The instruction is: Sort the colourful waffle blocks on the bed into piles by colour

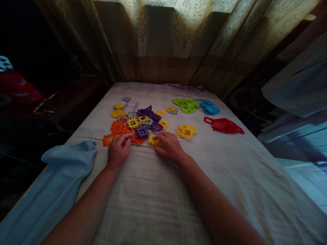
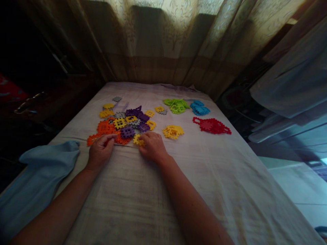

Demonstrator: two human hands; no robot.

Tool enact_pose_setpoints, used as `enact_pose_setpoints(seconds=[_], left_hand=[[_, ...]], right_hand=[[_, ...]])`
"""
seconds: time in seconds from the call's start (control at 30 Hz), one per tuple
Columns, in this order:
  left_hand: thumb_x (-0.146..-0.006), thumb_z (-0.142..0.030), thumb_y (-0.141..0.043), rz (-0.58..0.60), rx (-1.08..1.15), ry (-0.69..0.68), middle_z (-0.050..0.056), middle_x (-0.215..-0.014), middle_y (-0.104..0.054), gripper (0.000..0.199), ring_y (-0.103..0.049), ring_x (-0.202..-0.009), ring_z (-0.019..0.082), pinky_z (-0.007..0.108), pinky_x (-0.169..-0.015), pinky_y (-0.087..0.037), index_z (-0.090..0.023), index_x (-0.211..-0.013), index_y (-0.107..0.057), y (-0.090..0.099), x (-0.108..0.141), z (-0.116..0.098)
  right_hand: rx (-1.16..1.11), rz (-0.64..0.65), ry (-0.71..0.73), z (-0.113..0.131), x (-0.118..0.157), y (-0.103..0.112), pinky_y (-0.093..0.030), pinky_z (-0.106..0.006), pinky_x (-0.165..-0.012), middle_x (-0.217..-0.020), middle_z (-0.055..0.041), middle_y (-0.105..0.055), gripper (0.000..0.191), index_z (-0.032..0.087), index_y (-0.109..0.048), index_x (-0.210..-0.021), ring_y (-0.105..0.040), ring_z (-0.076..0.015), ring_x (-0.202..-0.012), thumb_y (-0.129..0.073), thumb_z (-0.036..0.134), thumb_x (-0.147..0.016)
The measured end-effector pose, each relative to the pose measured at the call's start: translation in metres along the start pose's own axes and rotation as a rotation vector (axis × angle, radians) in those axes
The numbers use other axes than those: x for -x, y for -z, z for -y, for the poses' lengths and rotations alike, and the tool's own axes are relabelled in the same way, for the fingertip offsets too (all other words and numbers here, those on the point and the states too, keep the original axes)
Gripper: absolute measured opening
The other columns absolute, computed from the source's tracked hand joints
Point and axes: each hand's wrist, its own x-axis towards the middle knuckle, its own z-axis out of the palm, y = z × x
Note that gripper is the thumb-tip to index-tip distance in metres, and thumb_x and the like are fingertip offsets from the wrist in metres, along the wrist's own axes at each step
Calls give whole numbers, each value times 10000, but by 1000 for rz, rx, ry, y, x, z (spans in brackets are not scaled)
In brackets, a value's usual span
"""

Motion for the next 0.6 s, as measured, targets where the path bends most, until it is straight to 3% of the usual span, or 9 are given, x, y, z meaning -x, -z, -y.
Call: enact_pose_setpoints(seconds=[0.13,0.27,0.4,0.6], left_hand=[[-856,-327,-505,1,1,5,44,-985,-770,298,-691,-929,224,417,-965,-520,-223,-983,-754,0,1,0],[-855,-313,-506,6,-6,10,40,-985,-767,293,-686,-933,221,402,-944,-529,-228,-985,-754,0,1,-1],[-853,-315,-499,7,4,8,43,-988,-764,305,-680,-933,220,383,-923,-536,-224,-994,-754,1,1,-1],[-852,-329,-488,11,-2,3,49,-987,-763,322,-680,-944,223,376,-928,-528,-217,-996,-754,1,0,-1]], right_hand=[[-19,11,-18,0,1,-4,-429,-456,-998,-1292,-119,-646,321,211,-678,-1119,-567,-292,-1198,-694,294,-809],[-16,17,-29,1,0,-5,-427,-453,-995,-1211,-103,-678,259,225,-686,-1070,-587,-282,-1148,-689,285,-817],[-71,-18,-50,1,-2,-3,-450,-432,-974,-1157,-102,-687,322,222,-677,-1089,-599,-277,-1118,-710,269,-772],[-194,-173,-166,-33,-2,29,-469,-426,-1007,-1173,-95,-691,374,219,-668,-1120,-625,-254,-1111,-691,302,-757]])
